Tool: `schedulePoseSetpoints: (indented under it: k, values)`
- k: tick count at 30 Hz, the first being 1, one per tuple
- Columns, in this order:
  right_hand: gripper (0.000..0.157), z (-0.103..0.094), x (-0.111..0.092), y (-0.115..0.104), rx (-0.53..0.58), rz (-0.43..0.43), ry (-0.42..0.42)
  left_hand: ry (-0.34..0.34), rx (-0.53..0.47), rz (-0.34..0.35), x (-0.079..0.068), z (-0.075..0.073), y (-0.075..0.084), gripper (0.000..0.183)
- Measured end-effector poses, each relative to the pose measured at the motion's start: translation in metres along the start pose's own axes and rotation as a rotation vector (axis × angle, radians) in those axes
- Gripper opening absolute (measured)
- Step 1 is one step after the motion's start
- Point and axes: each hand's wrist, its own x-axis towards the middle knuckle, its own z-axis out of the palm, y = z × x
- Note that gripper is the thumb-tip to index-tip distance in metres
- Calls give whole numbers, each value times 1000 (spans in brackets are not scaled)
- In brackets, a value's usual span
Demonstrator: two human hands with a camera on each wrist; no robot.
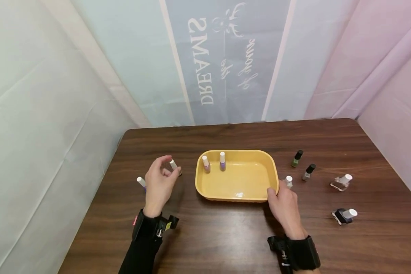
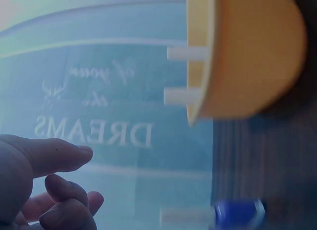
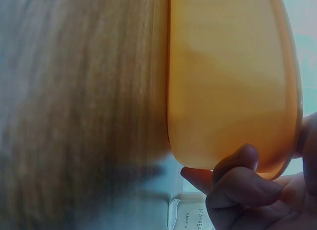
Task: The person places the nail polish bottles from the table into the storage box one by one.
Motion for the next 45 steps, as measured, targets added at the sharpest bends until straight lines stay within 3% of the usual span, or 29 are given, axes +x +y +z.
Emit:
schedulePoseSetpoints:
  k: [8, 15, 24, 29, 37, 45]
  values:
    - [34, -1, 3, 0, -15, 16, -11, 47, -32, -106, -26, -39, -30, 39]
    - [35, -1, 4, -1, -23, 24, -26, 64, -76, -190, -44, -53, -54, 38]
    - [37, -3, 5, -3, -21, 35, -44, -87, -244, -300, -45, -50, -79, 41]
    - [37, -2, 4, -3, -31, 52, -51, -154, -278, -379, -44, -47, -86, 41]
    - [36, -2, 4, -3, -36, 74, -70, -201, -208, -366, -40, -43, -94, 39]
    - [37, -2, 4, -3, -30, 78, -70, -226, -220, -332, -37, -37, -96, 34]
